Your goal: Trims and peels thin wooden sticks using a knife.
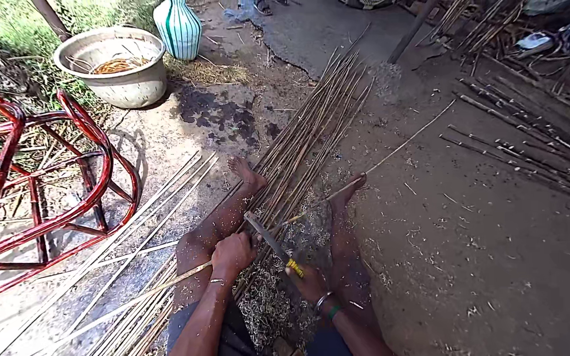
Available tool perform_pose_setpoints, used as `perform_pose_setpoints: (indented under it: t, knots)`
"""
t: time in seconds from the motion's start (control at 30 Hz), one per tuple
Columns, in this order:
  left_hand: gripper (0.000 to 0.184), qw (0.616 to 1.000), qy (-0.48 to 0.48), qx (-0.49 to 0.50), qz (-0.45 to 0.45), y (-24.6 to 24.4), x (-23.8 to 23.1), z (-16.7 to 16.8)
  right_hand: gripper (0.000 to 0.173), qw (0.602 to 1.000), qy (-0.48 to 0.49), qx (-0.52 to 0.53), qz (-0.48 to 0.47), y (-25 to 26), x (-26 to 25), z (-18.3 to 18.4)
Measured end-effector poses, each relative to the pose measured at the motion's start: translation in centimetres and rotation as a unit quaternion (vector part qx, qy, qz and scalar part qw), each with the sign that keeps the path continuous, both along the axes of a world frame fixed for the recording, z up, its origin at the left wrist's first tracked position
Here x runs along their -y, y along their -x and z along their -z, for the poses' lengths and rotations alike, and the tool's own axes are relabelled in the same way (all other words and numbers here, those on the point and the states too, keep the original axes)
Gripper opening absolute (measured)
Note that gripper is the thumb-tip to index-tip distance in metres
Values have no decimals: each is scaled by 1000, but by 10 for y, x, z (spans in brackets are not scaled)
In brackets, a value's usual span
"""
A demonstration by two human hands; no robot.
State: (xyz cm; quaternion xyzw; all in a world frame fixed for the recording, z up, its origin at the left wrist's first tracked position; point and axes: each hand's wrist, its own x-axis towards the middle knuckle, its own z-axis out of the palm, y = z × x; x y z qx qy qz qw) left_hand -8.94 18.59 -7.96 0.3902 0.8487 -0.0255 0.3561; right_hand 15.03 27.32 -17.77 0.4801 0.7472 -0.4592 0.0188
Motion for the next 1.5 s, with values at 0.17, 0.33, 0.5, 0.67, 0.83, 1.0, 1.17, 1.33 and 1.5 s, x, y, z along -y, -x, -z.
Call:
perform_pose_setpoints:
  t: [0.17,0.33,0.5,0.67,0.83,1.0,1.17,1.33,1.5]
  knots:
    - [67,1000,-1,-1,5,1,-2,-6,51,999,22,-6,39,0,-3,0]
    - [66,1000,11,4,4,-2,-1,-7,54,990,19,10,142,-2,-5,12]
    - [70,1000,3,6,7,3,-3,-5,51,997,-11,-2,75,-1,-5,7]
    - [71,1000,4,6,6,5,-2,-2,48,1000,-6,-13,13,1,-6,4]
    - [73,1000,7,14,13,4,0,-3,51,1000,-4,23,2,1,-1,1]
    - [72,999,2,21,25,8,1,1,52,998,0,0,59,2,0,7]
    - [75,999,0,52,3,29,36,-16,50,993,27,-49,107,-6,3,6]
    - [32,997,6,0,-76,58,154,-94,52,968,103,-72,217,-13,-19,-2]
    - [52,944,-296,-62,-129,-21,67,-24,53,964,133,-38,226,5,-17,16]
